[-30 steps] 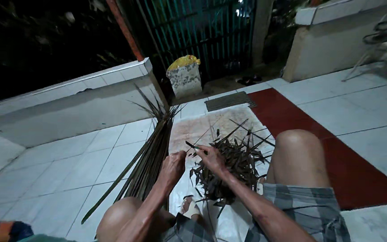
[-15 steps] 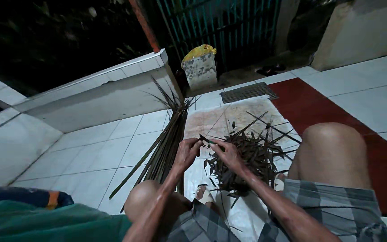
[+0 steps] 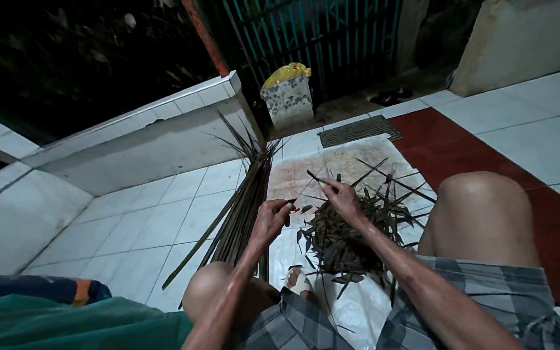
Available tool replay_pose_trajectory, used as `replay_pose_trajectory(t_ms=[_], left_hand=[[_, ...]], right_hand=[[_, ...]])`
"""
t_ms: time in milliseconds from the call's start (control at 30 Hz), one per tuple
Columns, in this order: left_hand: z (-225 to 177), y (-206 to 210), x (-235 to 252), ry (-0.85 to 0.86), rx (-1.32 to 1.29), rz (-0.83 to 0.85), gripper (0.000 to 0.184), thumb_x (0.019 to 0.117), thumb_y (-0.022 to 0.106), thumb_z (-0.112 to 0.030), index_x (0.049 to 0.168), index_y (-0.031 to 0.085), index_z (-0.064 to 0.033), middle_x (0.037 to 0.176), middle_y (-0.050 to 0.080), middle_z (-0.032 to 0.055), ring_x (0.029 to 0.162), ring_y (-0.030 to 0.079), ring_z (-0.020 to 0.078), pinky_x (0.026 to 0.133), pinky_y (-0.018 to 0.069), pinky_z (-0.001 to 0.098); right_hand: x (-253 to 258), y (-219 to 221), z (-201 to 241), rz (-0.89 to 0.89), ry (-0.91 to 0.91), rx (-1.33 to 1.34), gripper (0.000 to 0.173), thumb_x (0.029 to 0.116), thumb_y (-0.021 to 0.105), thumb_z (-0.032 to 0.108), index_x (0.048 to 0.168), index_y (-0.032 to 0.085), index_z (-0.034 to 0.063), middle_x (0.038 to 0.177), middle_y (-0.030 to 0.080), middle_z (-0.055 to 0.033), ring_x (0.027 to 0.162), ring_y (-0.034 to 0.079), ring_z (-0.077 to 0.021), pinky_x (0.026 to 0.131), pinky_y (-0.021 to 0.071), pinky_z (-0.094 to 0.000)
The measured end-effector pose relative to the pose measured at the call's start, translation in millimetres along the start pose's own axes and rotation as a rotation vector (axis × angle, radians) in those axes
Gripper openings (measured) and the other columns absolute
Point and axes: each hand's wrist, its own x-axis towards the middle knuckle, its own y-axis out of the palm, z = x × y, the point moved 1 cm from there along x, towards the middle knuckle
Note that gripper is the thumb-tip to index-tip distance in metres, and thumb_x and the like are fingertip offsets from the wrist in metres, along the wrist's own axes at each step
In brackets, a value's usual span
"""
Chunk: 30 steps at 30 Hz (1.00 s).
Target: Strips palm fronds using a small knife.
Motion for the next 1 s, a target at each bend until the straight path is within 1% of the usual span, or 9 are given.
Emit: replay_pose_trajectory(t_ms=[233, 367, 467, 600, 633, 767, 867, 933, 1000], left_hand=[[-7.4, 2.4, -4.2, -0.026, -0.054, 0.077, 0.03, 0.1081, 0.051, -0.023, 0.105, 0.075, -0.0061, 0.065, 0.065, 0.0012, 0.047, 0.052, 0.0087, 0.044, 0.0427, 0.0248], [-12.6, 0.8, -4.6, -0.034, -0.15, 0.072, 0.03, 0.1088, 0.05, -0.021, 0.108, 0.074, -0.0031, 0.068, 0.068, 0.0037, 0.047, 0.052, 0.0085, 0.044, 0.0409, 0.0234], [-25.6, -0.3, -2.3, -0.052, -0.274, 0.092, 0.031, 0.1101, 0.045, -0.018, 0.114, 0.069, 0.0017, 0.075, 0.071, 0.0073, 0.046, 0.049, 0.0073, 0.043, 0.037, 0.0215], [-45.8, 5.4, 5.5, -0.098, -0.404, 0.118, 0.032, 0.1116, 0.04, -0.018, 0.122, 0.062, 0.003, 0.084, 0.073, 0.0113, 0.052, 0.055, 0.0096, 0.049, 0.0437, 0.023], [-48.7, 9.2, 7.3, -0.106, -0.447, 0.111, 0.033, 0.1118, 0.039, -0.018, 0.124, 0.061, 0.0034, 0.085, 0.073, 0.0121, 0.053, 0.056, 0.0105, 0.05, 0.0451, 0.0239], [-56.5, 33.7, 15.5, -0.131, -0.655, 0.09, 0.034, 0.1123, 0.037, -0.019, 0.128, 0.058, 0.0034, 0.088, 0.072, 0.0153, 0.056, 0.06, 0.0132, 0.052, 0.0501, 0.0262], [-65.1, 53.2, 18.1, -0.101, -0.769, 0.098, 0.035, 0.1122, 0.037, -0.02, 0.128, 0.058, 0.0033, 0.081, 0.067, 0.0133, 0.055, 0.056, 0.0138, 0.049, 0.0479, 0.0266], [-71.6, 63.6, 17.1, -0.066, -0.823, 0.136, 0.034, 0.1117, 0.038, -0.02, 0.125, 0.059, 0.0037, 0.075, 0.063, 0.0106, 0.052, 0.054, 0.0128, 0.047, 0.0458, 0.0255], [-78.5, 72.1, 15.4, -0.035, -0.861, 0.186, 0.033, 0.1111, 0.038, -0.019, 0.124, 0.059, 0.0036, 0.072, 0.061, 0.0094, 0.052, 0.053, 0.0124, 0.047, 0.0459, 0.0255]], right_hand=[[15.6, -36.8, -38.1, -0.195, 0.186, -0.018, 0.039, 0.1067, 0.054, 0.04, 0.133, 0.069, 0.0149, 0.111, 0.073, -0.0179, 0.1, 0.069, -0.0367, 0.091, 0.0514, -0.0613], [18.2, -60.8, -52.0, -0.243, 0.213, 0.054, 0.042, 0.1068, 0.052, 0.043, 0.133, 0.068, 0.0142, 0.107, 0.071, -0.0192, 0.092, 0.067, -0.037, 0.084, 0.0516, -0.0619], [11.8, -63.4, -37.4, -0.212, 0.192, 0.104, 0.042, 0.1079, 0.05, 0.042, 0.127, 0.069, 0.0088, 0.097, 0.069, -0.0169, 0.083, 0.065, -0.0309, 0.079, 0.0528, -0.0552], [6.9, -58.5, -6.8, -0.061, 0.144, 0.247, 0.041, 0.1089, 0.048, 0.041, 0.124, 0.068, 0.0084, 0.08, 0.058, -0.0039, 0.061, 0.049, -0.0133, 0.059, 0.0454, -0.0339], [7.4, -58.2, 1.7, -0.038, 0.128, 0.277, 0.041, 0.1081, 0.05, 0.041, 0.122, 0.069, 0.0081, 0.08, 0.058, -0.0031, 0.061, 0.048, -0.012, 0.058, 0.0446, -0.0323], [13.1, -65.5, 30.2, 0.015, 0.014, 0.245, 0.041, 0.1005, 0.063, 0.045, 0.115, 0.071, 0.0077, 0.091, 0.068, -0.0077, 0.077, 0.061, -0.0166, 0.072, 0.052, -0.0392], [22.9, -76.1, 34.8, 0.007, -0.029, 0.239, 0.038, 0.0998, 0.066, 0.041, 0.122, 0.071, 0.0098, 0.096, 0.07, -0.008, 0.078, 0.062, -0.016, 0.072, 0.0529, -0.0383], [34.0, -83.8, 28.5, 0.017, -0.053, 0.29, 0.041, 0.0994, 0.067, 0.039, 0.129, 0.068, 0.0107, 0.086, 0.065, -0.0064, 0.061, 0.052, -0.0127, 0.058, 0.0465, -0.033], [42.5, -91.0, 23.7, 0.097, -0.063, 0.378, 0.045, 0.0992, 0.067, 0.036, 0.138, 0.062, 0.0134, 0.078, 0.059, -0.0039, 0.053, 0.045, -0.0102, 0.05, 0.0416, -0.0283]])
